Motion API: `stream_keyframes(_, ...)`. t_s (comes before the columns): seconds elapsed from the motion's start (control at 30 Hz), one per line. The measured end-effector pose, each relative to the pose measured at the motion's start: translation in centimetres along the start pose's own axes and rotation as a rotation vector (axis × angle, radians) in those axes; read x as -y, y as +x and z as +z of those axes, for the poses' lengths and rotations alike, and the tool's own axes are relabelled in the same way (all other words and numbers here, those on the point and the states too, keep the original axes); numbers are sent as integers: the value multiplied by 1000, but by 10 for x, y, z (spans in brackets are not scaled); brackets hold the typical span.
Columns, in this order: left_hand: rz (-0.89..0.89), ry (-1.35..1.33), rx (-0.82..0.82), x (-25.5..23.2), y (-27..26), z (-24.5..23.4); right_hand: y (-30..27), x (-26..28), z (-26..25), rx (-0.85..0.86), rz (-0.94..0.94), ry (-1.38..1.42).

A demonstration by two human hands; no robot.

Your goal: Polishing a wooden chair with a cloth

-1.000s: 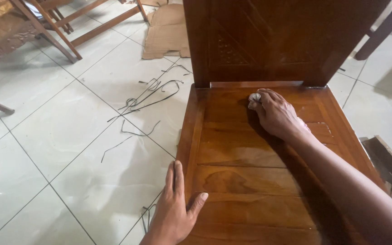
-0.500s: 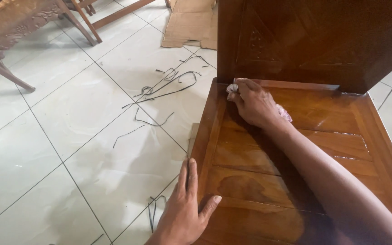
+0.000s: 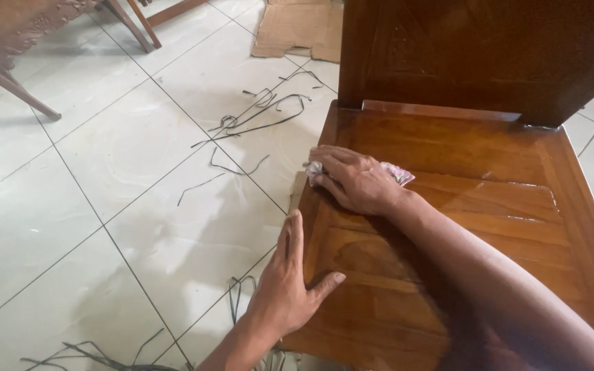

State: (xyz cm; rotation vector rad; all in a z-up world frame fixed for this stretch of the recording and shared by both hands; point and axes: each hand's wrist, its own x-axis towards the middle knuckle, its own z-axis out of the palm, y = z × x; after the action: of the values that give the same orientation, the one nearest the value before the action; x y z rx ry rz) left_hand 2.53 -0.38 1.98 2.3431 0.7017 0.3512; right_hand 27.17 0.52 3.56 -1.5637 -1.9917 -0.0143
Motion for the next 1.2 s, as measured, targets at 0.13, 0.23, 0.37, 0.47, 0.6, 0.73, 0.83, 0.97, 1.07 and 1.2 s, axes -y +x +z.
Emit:
stream_keyframes(0.13,66,-37,-143,0,-3,0,-10,29,9,13,-103,66)
stream_keyframes(0.23,138,-75,-293,0,-12,0,-23,55,14,76,-94,75)
stream_keyframes(0.37,220,-112,-383,-1,-17,-2,-44,95,15,96,-69,59)
stream_keyframes(0.47,225,-82,-487,3,-21,0,-65,122,24,-22,-213,95)
stream_keyframes(0.6,338,32,-606,12,-30,3,-95,165,24,-94,-184,56)
stream_keyframes(0.73,551,141,-548,16,-32,13,-129,177,24,-145,-146,57)
stream_keyframes(0.83,617,259,-178,-21,-53,11,-154,189,-6,-22,61,67)
stream_keyframes(0.97,628,311,-34,-30,-62,29,-194,183,-40,-11,110,-12)
stream_keyframes(1.07,633,510,-6,-23,-63,38,-226,175,-64,-65,258,-112)
stream_keyframes(1.2,646,623,-54,-23,-63,43,-257,161,-73,-126,432,-235)
